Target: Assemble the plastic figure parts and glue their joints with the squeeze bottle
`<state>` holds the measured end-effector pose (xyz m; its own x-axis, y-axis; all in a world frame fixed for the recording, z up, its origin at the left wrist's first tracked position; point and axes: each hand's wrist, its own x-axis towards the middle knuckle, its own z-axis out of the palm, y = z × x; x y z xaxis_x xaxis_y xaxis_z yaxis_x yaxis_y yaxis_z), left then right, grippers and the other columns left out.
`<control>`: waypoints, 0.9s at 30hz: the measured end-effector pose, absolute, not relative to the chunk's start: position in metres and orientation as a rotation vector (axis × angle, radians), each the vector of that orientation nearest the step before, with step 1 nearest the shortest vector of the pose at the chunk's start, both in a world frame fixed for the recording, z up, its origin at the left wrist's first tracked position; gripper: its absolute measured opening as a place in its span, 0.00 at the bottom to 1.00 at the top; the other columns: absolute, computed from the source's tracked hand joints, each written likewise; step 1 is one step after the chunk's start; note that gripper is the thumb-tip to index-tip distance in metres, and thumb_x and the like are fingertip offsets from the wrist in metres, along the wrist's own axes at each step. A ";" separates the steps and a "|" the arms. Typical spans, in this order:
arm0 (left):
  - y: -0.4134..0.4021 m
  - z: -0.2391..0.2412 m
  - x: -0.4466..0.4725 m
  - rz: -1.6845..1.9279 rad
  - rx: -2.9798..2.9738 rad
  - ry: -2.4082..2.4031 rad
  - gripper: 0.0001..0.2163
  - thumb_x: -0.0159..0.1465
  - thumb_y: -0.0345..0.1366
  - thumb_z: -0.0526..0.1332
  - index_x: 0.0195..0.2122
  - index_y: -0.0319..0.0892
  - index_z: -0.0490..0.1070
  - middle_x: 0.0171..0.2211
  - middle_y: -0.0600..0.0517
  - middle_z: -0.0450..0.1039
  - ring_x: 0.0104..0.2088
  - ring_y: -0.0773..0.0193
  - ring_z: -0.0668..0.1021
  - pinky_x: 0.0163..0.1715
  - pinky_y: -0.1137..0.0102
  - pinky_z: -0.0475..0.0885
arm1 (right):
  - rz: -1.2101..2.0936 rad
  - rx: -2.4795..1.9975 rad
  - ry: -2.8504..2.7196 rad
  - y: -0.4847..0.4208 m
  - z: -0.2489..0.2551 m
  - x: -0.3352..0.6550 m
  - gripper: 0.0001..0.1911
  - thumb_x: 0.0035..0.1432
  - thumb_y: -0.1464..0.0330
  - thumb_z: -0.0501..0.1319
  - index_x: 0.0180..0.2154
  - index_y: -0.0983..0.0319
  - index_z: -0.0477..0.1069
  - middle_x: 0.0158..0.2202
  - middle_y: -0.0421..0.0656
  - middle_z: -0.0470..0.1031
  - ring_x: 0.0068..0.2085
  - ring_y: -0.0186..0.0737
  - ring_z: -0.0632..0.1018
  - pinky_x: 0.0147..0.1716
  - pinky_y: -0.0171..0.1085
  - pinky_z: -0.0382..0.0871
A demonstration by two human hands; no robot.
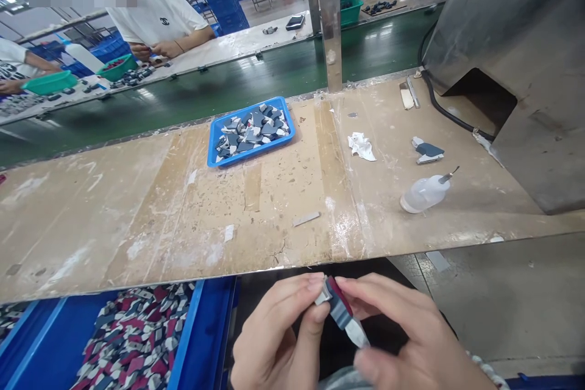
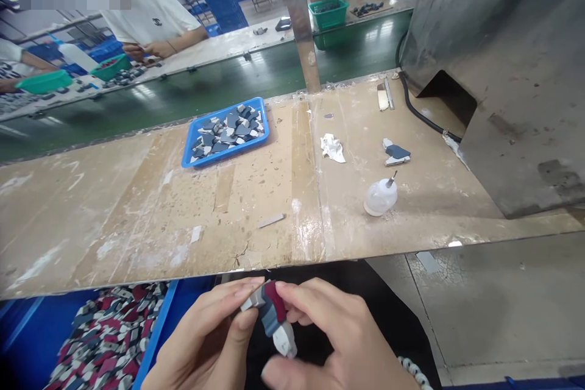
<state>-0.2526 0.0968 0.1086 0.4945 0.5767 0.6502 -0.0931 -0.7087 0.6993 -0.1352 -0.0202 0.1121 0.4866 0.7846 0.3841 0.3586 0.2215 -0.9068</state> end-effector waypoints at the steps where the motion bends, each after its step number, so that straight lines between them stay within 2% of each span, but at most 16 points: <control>1: 0.097 0.108 -0.253 1.227 2.044 0.418 0.12 0.61 0.18 0.65 0.43 0.37 0.79 0.38 0.50 0.81 0.37 0.62 0.82 0.36 0.71 0.81 | 0.363 -1.415 -1.132 -0.021 0.111 -0.137 0.23 0.68 0.55 0.61 0.55 0.64 0.71 0.38 0.45 0.81 0.36 0.36 0.83 0.37 0.26 0.79; 3: 0.097 0.108 -0.253 1.190 2.028 0.444 0.13 0.61 0.18 0.65 0.44 0.38 0.79 0.39 0.50 0.81 0.38 0.63 0.82 0.37 0.73 0.81 | 0.258 -1.500 -1.182 -0.022 0.107 -0.141 0.22 0.69 0.57 0.61 0.56 0.65 0.68 0.39 0.45 0.81 0.38 0.35 0.83 0.39 0.25 0.79; 5: 0.097 0.109 -0.253 1.156 2.008 0.439 0.12 0.63 0.20 0.64 0.46 0.39 0.78 0.40 0.50 0.81 0.38 0.64 0.82 0.37 0.73 0.80 | 0.193 -1.542 -1.202 -0.024 0.103 -0.144 0.16 0.71 0.65 0.58 0.57 0.65 0.67 0.42 0.46 0.81 0.41 0.35 0.83 0.43 0.25 0.77; 7: 0.096 0.110 -0.253 1.129 2.027 0.418 0.10 0.66 0.24 0.64 0.46 0.40 0.78 0.40 0.49 0.80 0.39 0.63 0.82 0.38 0.73 0.80 | 0.189 -1.548 -1.225 -0.025 0.099 -0.145 0.15 0.71 0.71 0.56 0.57 0.66 0.67 0.45 0.47 0.80 0.44 0.35 0.82 0.47 0.27 0.77; 9: 0.097 0.113 -0.255 1.113 2.078 0.430 0.07 0.68 0.29 0.63 0.47 0.39 0.77 0.40 0.47 0.80 0.41 0.61 0.81 0.40 0.70 0.79 | 0.186 -1.546 -1.252 -0.026 0.098 -0.144 0.16 0.71 0.73 0.56 0.58 0.66 0.67 0.47 0.47 0.80 0.46 0.35 0.81 0.48 0.29 0.76; 11: 0.100 0.117 -0.258 1.123 2.160 0.445 0.08 0.69 0.35 0.63 0.46 0.37 0.76 0.40 0.45 0.79 0.41 0.59 0.81 0.40 0.68 0.79 | 0.133 -1.558 -1.291 -0.026 0.100 -0.142 0.16 0.71 0.73 0.56 0.58 0.67 0.66 0.47 0.47 0.80 0.47 0.36 0.81 0.48 0.30 0.77; 13: 0.105 0.122 -0.261 1.056 2.283 0.401 0.09 0.70 0.38 0.61 0.41 0.37 0.74 0.35 0.46 0.77 0.36 0.60 0.79 0.34 0.69 0.76 | 0.068 -1.580 -1.323 -0.025 0.103 -0.141 0.15 0.72 0.72 0.54 0.57 0.68 0.67 0.46 0.48 0.81 0.46 0.38 0.82 0.46 0.31 0.78; 16: 0.113 0.128 -0.263 0.833 2.484 0.272 0.10 0.72 0.36 0.55 0.34 0.39 0.69 0.26 0.51 0.69 0.26 0.65 0.72 0.24 0.70 0.67 | 0.010 -1.608 -1.376 -0.025 0.111 -0.137 0.14 0.74 0.69 0.52 0.53 0.67 0.71 0.43 0.48 0.82 0.43 0.38 0.83 0.42 0.30 0.80; 19: 0.116 0.131 -0.263 0.710 2.605 0.203 0.13 0.72 0.35 0.52 0.28 0.41 0.64 0.21 0.54 0.62 0.22 0.65 0.66 0.22 0.69 0.60 | -0.001 -1.628 -1.462 -0.028 0.116 -0.130 0.14 0.74 0.71 0.51 0.50 0.66 0.75 0.44 0.48 0.82 0.44 0.35 0.83 0.44 0.27 0.78; 23: 0.113 0.131 -0.260 0.657 2.685 0.142 0.17 0.74 0.35 0.47 0.27 0.42 0.62 0.20 0.54 0.63 0.22 0.64 0.66 0.23 0.68 0.61 | 0.036 -1.584 -1.503 -0.033 0.117 -0.124 0.13 0.74 0.67 0.53 0.48 0.66 0.75 0.44 0.46 0.82 0.47 0.32 0.82 0.52 0.24 0.73; 27: 0.108 0.131 -0.259 0.671 2.717 0.005 0.17 0.74 0.34 0.44 0.28 0.42 0.62 0.20 0.54 0.65 0.21 0.64 0.68 0.25 0.67 0.66 | 0.066 -1.586 -1.499 -0.038 0.114 -0.127 0.16 0.75 0.61 0.51 0.47 0.64 0.72 0.41 0.44 0.82 0.44 0.30 0.82 0.51 0.22 0.73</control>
